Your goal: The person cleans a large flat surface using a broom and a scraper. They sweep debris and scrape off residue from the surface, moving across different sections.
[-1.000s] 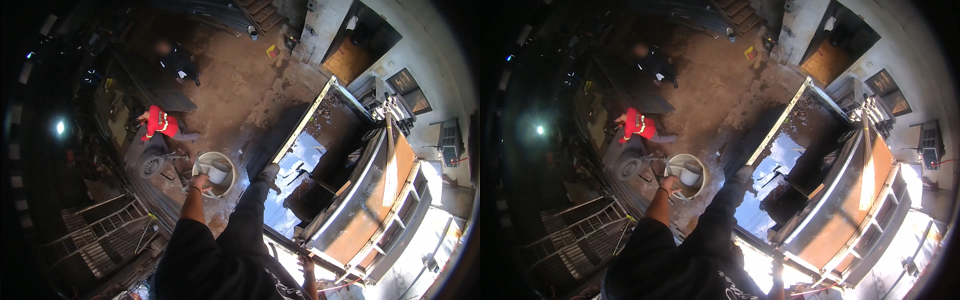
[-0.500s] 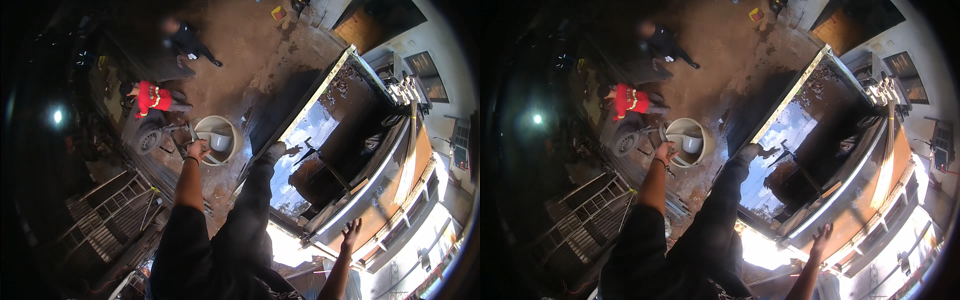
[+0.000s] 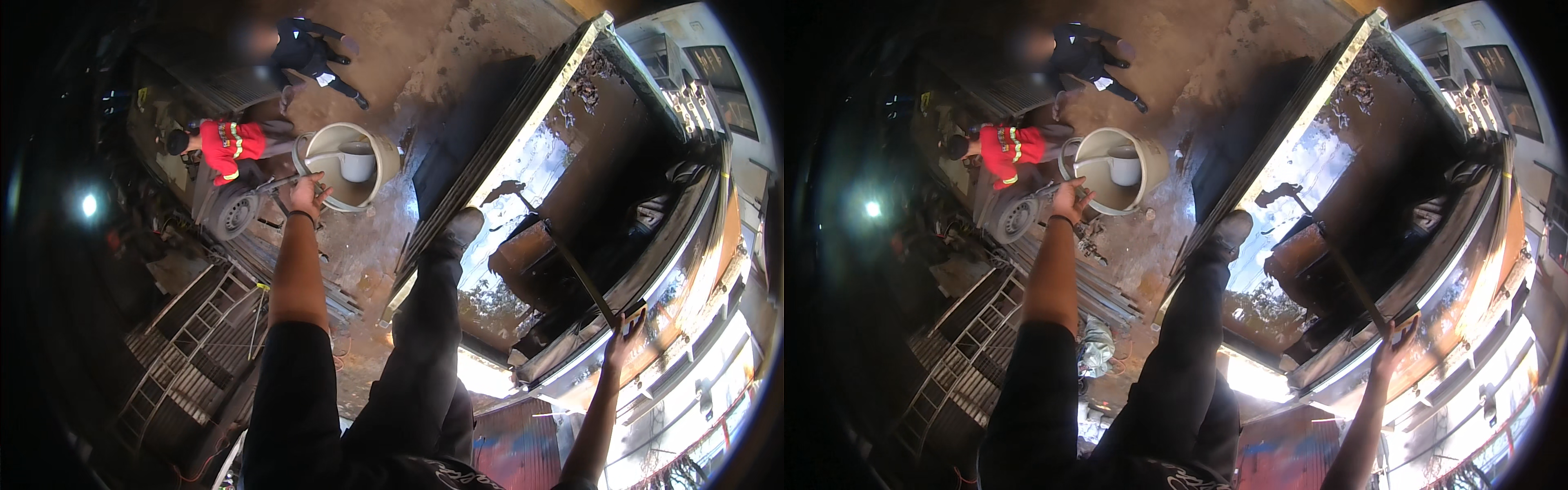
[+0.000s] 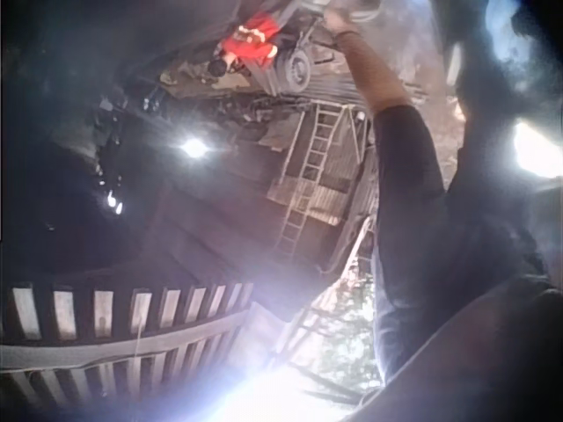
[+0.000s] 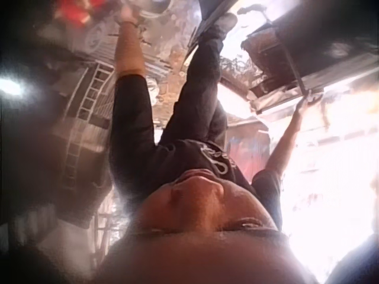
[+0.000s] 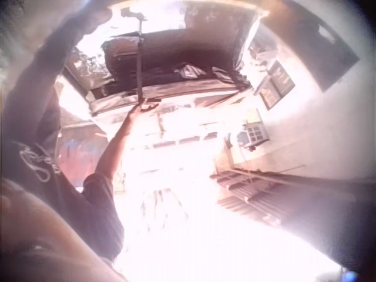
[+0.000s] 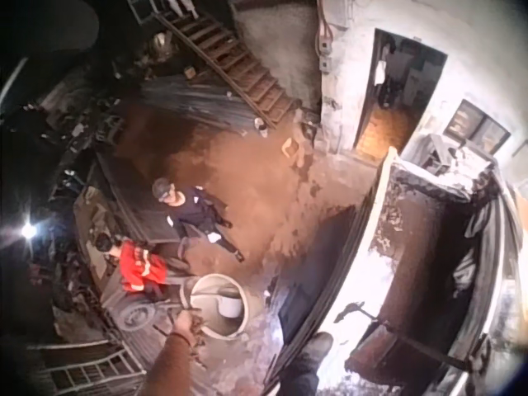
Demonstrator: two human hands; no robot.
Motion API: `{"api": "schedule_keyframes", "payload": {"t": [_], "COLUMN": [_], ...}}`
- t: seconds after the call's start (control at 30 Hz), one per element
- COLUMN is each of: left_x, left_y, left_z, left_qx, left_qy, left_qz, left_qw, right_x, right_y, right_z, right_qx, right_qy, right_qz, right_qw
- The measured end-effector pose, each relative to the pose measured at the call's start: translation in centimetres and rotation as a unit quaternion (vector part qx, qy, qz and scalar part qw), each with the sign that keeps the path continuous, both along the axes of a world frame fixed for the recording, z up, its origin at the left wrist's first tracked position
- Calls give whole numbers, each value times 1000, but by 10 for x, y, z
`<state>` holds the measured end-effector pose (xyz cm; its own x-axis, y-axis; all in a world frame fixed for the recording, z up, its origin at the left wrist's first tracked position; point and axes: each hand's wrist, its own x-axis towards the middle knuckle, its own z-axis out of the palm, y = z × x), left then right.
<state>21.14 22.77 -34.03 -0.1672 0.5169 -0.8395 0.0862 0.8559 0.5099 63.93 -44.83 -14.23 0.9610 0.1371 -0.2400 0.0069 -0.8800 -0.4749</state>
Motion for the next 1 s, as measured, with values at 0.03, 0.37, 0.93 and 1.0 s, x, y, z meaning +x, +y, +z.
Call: {"api": "schedule_keyframes", "payload": {"t": [0.03,0.37,0.93,1.0], "left_x": [0,-17,21,53], "left_y": [5,26,-45,-85], "left_z": [-11,-82,-66,-45], "left_qx": [5,-10,-44,-74], "left_qy": [-8,-4,-55,-36], "left_qz": [-7,24,-110,-159], "left_qw": [1000,1000,991,984], "right_x": [-3,-19,-38,-38], "right_y": [-5,-4,33,29], "right_z": [-7,-38,-13,-12], "right_qx": [-64,-173,-79,-55], "right_qy": [-13,-98,-93,-108], "right_qz": [17,112,42,41], "right_qw": [998,974,992,992]}}
